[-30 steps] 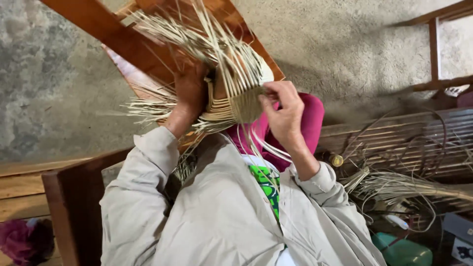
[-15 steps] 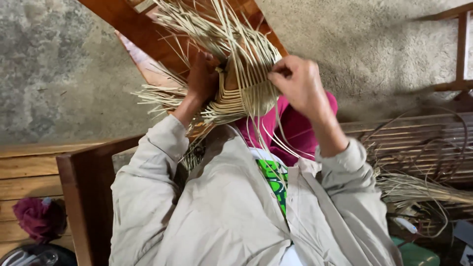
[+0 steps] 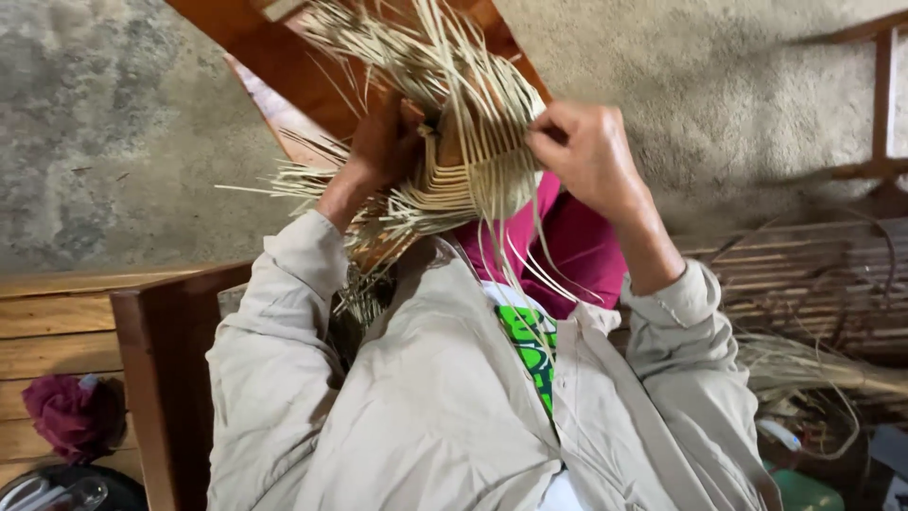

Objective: Weaving a hat from dried plant fibers and smoothing the surface with a tool

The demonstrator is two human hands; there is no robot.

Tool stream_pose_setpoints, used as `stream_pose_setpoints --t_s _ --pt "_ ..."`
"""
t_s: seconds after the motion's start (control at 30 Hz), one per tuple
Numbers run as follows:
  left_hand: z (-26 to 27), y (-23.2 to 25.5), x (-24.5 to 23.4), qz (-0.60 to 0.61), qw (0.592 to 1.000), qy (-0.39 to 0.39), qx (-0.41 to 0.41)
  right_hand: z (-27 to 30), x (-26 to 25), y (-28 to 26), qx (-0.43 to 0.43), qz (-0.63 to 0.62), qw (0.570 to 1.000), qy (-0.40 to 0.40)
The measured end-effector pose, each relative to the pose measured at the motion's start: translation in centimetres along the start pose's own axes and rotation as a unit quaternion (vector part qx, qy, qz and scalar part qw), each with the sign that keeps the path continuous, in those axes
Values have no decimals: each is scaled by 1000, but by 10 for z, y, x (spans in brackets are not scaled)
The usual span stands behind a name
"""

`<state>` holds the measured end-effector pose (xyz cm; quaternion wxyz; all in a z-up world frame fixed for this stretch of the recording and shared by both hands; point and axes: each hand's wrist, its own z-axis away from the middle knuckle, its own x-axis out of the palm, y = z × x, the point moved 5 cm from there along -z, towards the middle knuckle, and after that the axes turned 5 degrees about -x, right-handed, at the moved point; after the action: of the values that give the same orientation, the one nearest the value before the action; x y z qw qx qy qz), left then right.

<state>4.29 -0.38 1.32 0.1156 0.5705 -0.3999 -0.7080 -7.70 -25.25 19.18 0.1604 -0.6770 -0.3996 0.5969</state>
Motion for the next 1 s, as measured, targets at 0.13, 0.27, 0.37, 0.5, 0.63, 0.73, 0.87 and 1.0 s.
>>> stream_pose_setpoints --t_s 0.13,0.27,0.37,0.5,0.63,0.73,0.87,1.0 --pt "28 49 -61 82 988 -110 -70 2 0 -7 -23 -3 998 52" --pt "52 35 -87 -87 996 10 -7 16 17 41 159 -210 960 96" --pt "77 7 -103 -159 982 95 -40 11 9 25 194 -246 947 72" --pt "117 63 -113 -115 961 221 121 9 17 16 141 -237 960 56" --pt "142 166 -74 -115 946 111 282 -17 63 -62 152 54 985 61" --pt "137 200 -57 -133 882 156 425 -10 68 -88 327 277 903 22" --pt "103 191 -40 -72 890 181 413 18 41 -94 443 398 803 35" --pt "63 216 -47 -214 880 219 363 38 -10 -34 22 -171 947 273"
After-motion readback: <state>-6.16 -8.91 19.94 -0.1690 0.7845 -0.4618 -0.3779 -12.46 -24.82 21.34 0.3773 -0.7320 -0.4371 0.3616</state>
